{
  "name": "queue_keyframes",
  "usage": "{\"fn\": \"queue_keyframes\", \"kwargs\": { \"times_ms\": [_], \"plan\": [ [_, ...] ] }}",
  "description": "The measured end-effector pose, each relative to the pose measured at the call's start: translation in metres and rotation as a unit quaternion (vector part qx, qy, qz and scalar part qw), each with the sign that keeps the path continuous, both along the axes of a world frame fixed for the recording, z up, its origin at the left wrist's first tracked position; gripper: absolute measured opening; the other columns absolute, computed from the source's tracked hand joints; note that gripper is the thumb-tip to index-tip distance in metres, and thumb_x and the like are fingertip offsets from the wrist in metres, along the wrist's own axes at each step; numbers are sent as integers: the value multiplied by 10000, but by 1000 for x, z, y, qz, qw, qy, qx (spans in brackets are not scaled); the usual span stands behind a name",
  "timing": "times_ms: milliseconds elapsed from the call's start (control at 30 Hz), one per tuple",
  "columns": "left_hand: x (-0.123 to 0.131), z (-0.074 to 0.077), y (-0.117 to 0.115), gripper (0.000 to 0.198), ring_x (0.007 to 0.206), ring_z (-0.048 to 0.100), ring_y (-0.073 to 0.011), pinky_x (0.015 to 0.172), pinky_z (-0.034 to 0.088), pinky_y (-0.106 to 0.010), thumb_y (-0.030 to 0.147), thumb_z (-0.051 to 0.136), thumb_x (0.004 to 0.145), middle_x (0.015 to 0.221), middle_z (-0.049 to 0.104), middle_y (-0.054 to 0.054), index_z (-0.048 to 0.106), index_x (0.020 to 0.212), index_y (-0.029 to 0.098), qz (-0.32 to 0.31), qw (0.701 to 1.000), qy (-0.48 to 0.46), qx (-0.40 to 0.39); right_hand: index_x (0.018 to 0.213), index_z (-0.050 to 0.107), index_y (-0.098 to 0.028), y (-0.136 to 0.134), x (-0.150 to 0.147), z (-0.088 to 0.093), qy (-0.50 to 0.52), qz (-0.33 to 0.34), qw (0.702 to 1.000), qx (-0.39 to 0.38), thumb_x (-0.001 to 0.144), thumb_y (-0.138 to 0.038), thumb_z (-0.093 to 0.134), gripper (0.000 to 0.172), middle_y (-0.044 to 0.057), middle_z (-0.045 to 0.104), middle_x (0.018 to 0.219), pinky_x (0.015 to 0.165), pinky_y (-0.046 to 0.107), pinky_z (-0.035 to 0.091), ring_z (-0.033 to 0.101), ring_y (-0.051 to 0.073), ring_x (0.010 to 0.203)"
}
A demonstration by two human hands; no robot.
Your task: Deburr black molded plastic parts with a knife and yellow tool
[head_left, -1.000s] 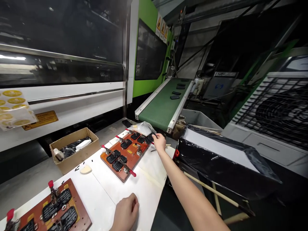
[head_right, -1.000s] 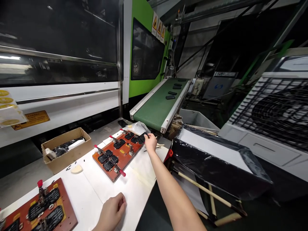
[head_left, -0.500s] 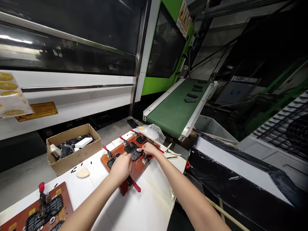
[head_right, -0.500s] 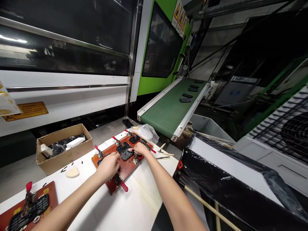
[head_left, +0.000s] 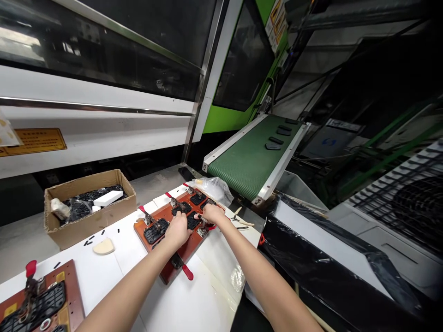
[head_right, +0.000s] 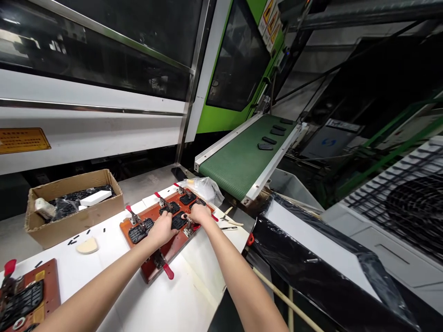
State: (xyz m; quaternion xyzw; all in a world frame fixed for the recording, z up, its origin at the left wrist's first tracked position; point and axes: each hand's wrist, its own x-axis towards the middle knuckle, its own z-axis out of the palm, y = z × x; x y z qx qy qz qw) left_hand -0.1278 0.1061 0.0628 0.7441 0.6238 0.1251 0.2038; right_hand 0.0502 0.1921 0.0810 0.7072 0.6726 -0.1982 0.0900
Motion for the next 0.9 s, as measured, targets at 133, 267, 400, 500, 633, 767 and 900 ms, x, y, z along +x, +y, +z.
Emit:
{"fn": "queue_keyframes", "kwargs": {
  "times_ms": [133,267,400,500,633,767,900],
  "plan": [
    [-1,-8,4,390,1148,605,-265,980,520,-481,362,697,896,1289,603,-111,606,1213,155,-1,1000,-14,8,1073,668,-159,-8,8,18,72,6,997,-31,1005,-432,593,291,55,694,1050,814,358,581,677,170,886],
    [-3,-13,5,363,1132,611,-257,973,522,-474,369,692,899,1265,616,-104,618,1183,155,1,1000,-22,13,1003,663,-137,-27,32,43,165,15,981,-99,1030,-541,494,439,13,685,831,621,263,562,644,109,646],
    [-4,-13,4,347,1103,620,-249,954,530,-467,379,682,905,1235,626,-97,622,1165,157,1,1000,-22,15,874,665,-130,-51,46,52,192,18,963,-190,1012,-634,449,566,-11,652,676,520,224,520,605,90,521],
    [-5,-12,3,339,1087,624,-245,936,537,-460,386,676,909,1221,630,-95,625,1153,157,0,1000,-20,14,881,661,-129,-66,42,44,166,10,960,-225,1019,-530,530,444,-20,655,702,530,218,518,603,85,538],
    [-6,-10,4,336,1089,626,-245,941,536,-463,384,678,910,1219,632,-94,628,1151,156,3,1000,-20,12,927,659,-128,-81,35,33,109,-15,964,-241,1025,-464,552,366,-12,662,758,581,243,543,617,95,586],
    [-5,-10,3,343,1098,627,-248,949,536,-469,381,678,912,1232,633,-97,628,1165,155,5,1000,-23,5,991,664,-134,-92,35,28,74,-30,971,-226,1024,-471,549,358,16,683,851,650,277,569,648,116,676],
    [-2,-4,4,343,1103,629,-250,936,546,-464,376,675,916,1238,632,-100,628,1173,153,7,999,-33,-6,1072,662,-149,-94,30,22,52,-39,983,-171,1016,-425,578,294,47,692,989,727,312,588,670,143,795]
  ]
}}
